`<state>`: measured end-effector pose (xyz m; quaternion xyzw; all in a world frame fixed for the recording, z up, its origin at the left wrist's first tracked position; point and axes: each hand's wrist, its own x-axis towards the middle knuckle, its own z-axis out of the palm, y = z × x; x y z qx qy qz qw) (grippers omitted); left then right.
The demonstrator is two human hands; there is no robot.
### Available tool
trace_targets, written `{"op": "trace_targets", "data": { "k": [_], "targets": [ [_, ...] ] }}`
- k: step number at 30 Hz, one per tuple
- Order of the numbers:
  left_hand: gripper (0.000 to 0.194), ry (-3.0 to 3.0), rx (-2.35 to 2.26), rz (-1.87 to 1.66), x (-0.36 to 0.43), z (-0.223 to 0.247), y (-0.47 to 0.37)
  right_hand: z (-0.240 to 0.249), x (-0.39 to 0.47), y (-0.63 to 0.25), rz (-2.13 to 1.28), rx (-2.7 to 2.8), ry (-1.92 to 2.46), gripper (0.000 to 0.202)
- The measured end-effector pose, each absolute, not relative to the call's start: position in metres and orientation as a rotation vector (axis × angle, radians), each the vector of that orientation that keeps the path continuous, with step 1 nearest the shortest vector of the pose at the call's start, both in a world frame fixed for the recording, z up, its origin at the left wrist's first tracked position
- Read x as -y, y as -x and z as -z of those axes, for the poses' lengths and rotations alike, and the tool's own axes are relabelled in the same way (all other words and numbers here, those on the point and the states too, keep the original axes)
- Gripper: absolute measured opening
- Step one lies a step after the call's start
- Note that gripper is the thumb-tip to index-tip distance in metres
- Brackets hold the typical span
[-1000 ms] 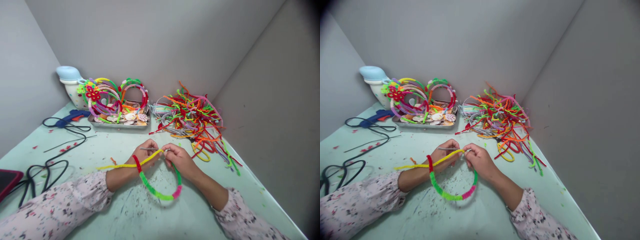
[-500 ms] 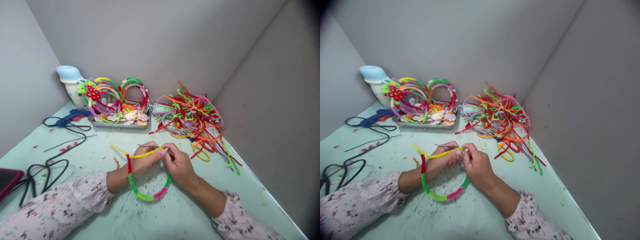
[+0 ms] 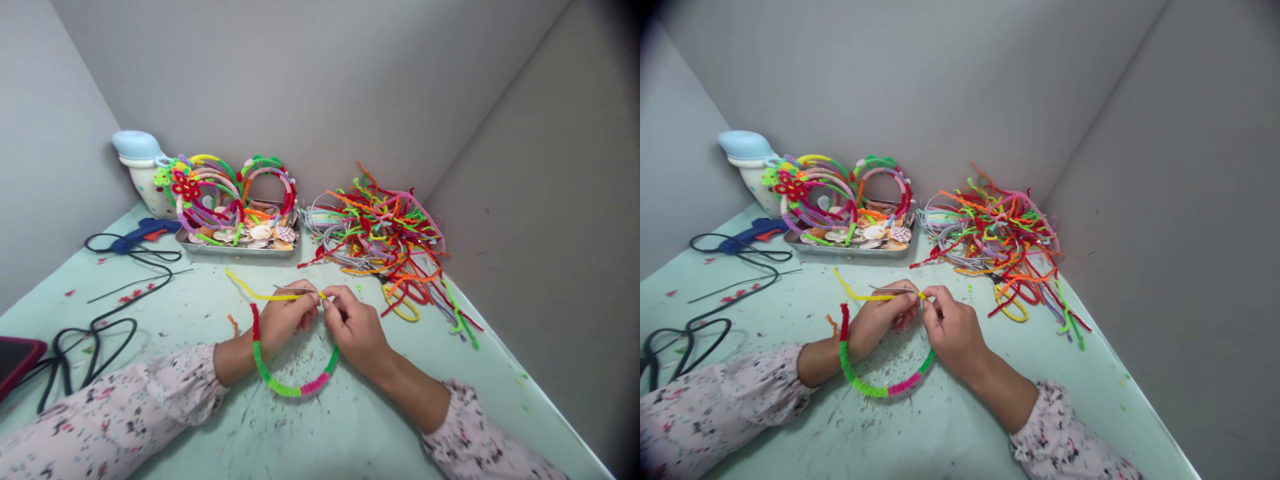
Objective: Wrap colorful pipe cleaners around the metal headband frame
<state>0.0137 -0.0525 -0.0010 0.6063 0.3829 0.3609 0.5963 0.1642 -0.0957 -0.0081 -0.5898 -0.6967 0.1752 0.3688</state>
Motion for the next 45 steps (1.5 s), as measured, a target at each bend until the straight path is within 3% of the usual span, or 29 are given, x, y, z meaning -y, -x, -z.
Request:
{"op": "trace_targets", "data": {
  "k": [45],
  "targets": [
    [0.013,-1.599,-0.944,-0.909,0.052,-0.003,-0.014,0.010,0.093,-0.168,-1.065,1.498,1.288,0.013]
  ]
}}
